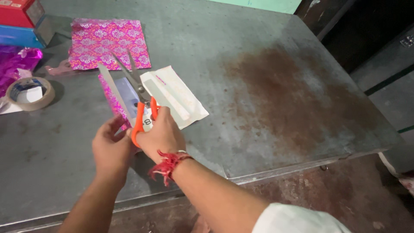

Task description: The person wraps a rectangular box with patterned paper, secures it with tape, and trims the excess paper using scissors. They then prepare to wrap another box by cutting tape and positioning the paper.

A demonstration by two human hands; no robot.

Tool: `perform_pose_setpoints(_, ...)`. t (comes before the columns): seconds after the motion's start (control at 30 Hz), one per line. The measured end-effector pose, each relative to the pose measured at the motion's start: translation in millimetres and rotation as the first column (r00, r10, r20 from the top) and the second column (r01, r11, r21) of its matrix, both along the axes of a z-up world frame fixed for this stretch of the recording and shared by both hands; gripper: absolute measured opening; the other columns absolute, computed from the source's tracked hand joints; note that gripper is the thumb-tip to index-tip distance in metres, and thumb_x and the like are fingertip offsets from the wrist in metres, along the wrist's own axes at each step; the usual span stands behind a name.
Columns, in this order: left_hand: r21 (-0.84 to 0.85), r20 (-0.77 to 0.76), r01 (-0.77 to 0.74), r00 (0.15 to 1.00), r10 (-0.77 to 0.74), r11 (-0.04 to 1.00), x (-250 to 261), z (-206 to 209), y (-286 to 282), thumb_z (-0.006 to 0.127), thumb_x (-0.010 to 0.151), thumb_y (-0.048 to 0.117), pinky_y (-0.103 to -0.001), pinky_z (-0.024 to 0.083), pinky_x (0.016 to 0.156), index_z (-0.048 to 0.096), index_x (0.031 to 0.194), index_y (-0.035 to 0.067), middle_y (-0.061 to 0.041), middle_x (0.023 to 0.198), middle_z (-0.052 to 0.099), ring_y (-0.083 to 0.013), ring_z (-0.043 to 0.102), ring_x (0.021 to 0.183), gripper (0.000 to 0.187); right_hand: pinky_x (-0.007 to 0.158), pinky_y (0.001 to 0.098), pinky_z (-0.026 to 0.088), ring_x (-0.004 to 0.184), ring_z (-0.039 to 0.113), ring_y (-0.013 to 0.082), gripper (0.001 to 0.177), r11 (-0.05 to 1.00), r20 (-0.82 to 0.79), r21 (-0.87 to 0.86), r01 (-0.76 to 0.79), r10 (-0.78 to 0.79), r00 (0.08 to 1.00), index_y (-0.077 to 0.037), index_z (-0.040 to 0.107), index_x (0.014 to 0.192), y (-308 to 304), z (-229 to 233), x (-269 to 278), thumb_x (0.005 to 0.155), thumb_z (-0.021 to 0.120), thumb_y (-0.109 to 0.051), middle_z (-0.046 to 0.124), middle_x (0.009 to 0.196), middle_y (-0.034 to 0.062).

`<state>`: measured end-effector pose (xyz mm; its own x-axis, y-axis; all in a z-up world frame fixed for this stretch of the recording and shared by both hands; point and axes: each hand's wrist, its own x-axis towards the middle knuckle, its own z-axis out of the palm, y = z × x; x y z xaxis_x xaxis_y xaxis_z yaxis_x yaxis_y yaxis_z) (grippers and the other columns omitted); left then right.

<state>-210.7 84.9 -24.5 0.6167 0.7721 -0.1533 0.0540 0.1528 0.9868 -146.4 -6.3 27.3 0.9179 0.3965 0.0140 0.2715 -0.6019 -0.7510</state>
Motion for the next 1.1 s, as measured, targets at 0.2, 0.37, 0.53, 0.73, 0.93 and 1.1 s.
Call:
perform_pose_setpoints(0.2, -0.281, -0.114, -0.039, 0.993, 0.007, 0.959, -5, 13, 22, 0.060, 0.102, 0.039, -0.039, 0.054, 0.075, 0.063, 0.123, 0.001, -0.009, 0.111, 0.067, -0.0208, 0.065, 0.099, 0.044, 0.078, 0.0360, 0.058, 0.088, 0.074, 0.0256, 0.067, 0.978, -0.251, 0.211, 0.002, 0.052, 0.967, 0.001, 0.058, 0.105, 17, -13, -4, 0.065, 0.086, -0.045, 0.072, 0.097, 0.0140)
perform_pose_setpoints(0.37, -0.295, -0.310, -0.001, 0.946, -0.095, 0.956, 5, 25, 43, 0.073, 0.094, 0.028, -0.040, 0.052, 0.078, 0.065, 0.115, 0.000, -0.010, 0.105, 0.066, -0.0210, 0.063, 0.091, 0.036, 0.072, 0.0356, 0.058, 0.080, 0.069, 0.0212, 0.060, 0.944, -0.293, 0.322, 0.069, 0.030, 0.956, 0.002, 0.059, 0.100, 17, -30, -6, 0.067, 0.086, -0.040, 0.069, 0.091, 0.0112)
perform_pose_setpoints(0.53, -0.403, -0.232, -0.064, 0.972, -0.034, 0.913, 12, 23, 53, 0.071, 0.088, 0.014, -0.041, 0.058, 0.082, 0.063, 0.116, 0.000, -0.010, 0.108, 0.068, -0.0240, 0.070, 0.095, 0.032, 0.072, 0.0354, 0.057, 0.079, 0.069, 0.0202, 0.058, 0.921, -0.340, 0.238, 0.308, -0.218, 0.915, -0.003, 0.060, 0.104, 17, -23, 0, 0.065, 0.088, -0.036, 0.069, 0.090, 0.0072)
perform_pose_setpoints(0.73, -0.528, -0.230, -0.189, 0.970, 0.075, 0.828, 9, 3, 60, 0.070, 0.091, 0.014, -0.042, 0.057, 0.079, 0.054, 0.115, -0.003, -0.011, 0.103, 0.061, -0.0264, 0.069, 0.096, 0.034, 0.069, 0.0388, 0.055, 0.078, 0.071, 0.0249, 0.060, 0.988, -0.081, 0.063, 0.144, -0.139, 0.987, -0.005, 0.059, 0.109, 12, -5, 10, 0.067, 0.088, -0.037, 0.066, 0.087, 0.0058)
perform_pose_setpoints(0.93, -0.596, -0.260, -0.368, 0.929, 0.262, 0.714, -10, -8, 58, 0.070, 0.092, 0.016, -0.045, 0.058, 0.074, 0.052, 0.114, -0.002, -0.010, 0.095, 0.061, -0.0261, 0.068, 0.087, 0.033, 0.059, 0.0435, 0.054, 0.071, 0.067, 0.0267, 0.059, 0.865, -0.749, 0.498, -0.066, 0.467, 0.471, -0.004, 0.058, 0.109, 3, -17, -5, 0.087, 0.077, -0.056, 0.067, 0.084, 0.0103)
perform_pose_setpoints(1.1, -0.529, -0.332, -0.417, 0.903, 0.271, 0.739, -29, -13, 48, 0.072, 0.093, 0.020, -0.043, 0.056, 0.075, 0.058, 0.117, 0.000, -0.009, 0.096, 0.063, -0.0252, 0.065, 0.090, 0.034, 0.070, 0.0469, 0.061, 0.083, 0.072, 0.0275, 0.063, 0.753, -0.761, 0.648, -0.117, 0.644, -0.072, -0.008, 0.053, 0.113, -45, -40, -24, 0.100, 0.061, -0.069, 0.068, 0.093, 0.0123)
